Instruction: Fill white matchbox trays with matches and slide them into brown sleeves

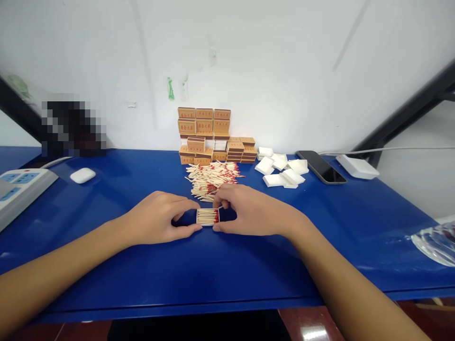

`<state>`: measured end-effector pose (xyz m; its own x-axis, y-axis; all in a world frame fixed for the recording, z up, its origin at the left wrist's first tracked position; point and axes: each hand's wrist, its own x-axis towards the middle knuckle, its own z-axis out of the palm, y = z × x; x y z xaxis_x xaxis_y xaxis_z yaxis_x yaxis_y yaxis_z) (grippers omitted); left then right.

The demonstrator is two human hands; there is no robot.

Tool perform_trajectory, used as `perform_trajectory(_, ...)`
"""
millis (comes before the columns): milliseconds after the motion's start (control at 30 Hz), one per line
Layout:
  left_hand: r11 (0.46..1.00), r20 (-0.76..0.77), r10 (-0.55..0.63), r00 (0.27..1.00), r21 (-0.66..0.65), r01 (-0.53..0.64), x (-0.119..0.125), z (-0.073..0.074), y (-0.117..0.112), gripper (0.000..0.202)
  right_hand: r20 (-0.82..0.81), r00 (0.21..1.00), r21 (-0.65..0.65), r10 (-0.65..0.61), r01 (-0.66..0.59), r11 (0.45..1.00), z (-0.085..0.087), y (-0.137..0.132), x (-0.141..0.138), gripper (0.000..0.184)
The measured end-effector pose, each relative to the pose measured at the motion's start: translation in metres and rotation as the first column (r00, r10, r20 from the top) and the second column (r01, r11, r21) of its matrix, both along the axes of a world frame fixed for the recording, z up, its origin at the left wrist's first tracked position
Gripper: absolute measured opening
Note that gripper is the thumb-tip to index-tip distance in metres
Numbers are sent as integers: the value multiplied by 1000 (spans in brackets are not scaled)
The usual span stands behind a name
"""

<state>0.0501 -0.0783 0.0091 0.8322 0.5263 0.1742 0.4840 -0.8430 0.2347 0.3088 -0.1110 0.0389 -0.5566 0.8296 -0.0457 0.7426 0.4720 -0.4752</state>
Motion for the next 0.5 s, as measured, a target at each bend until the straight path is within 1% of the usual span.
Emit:
perform_trajectory(100, 1000, 16, -6, 1000, 11, 5, -1, -2, 1, 29, 17, 1000, 2, -10, 10, 1000, -1, 1, -2, 23)
perform_trajectory(200, 1000, 34, -5, 999, 23, 4, -2, -3, 2, 29, -9, 1000, 46, -13, 13, 999, -1, 1, -4, 19)
perform_trajectory(300, 999, 63, 22, 998, 32, -24, -5, -2, 3, 41, -54, 998, 76, -36, 40, 996, 1, 0, -3, 15)
perform_trajectory(400, 998, 83, 63, 995, 20, -65, -8, 0, 6, 56, -92, 993, 82, -71, 79, 993, 3, 0, -2, 17)
perform_trajectory(500, 995, 104, 99, 990, 19, -101, -10, 0, 11, 58, -110, 991, 101, -75, 86, 991, 1, 2, -2, 16)
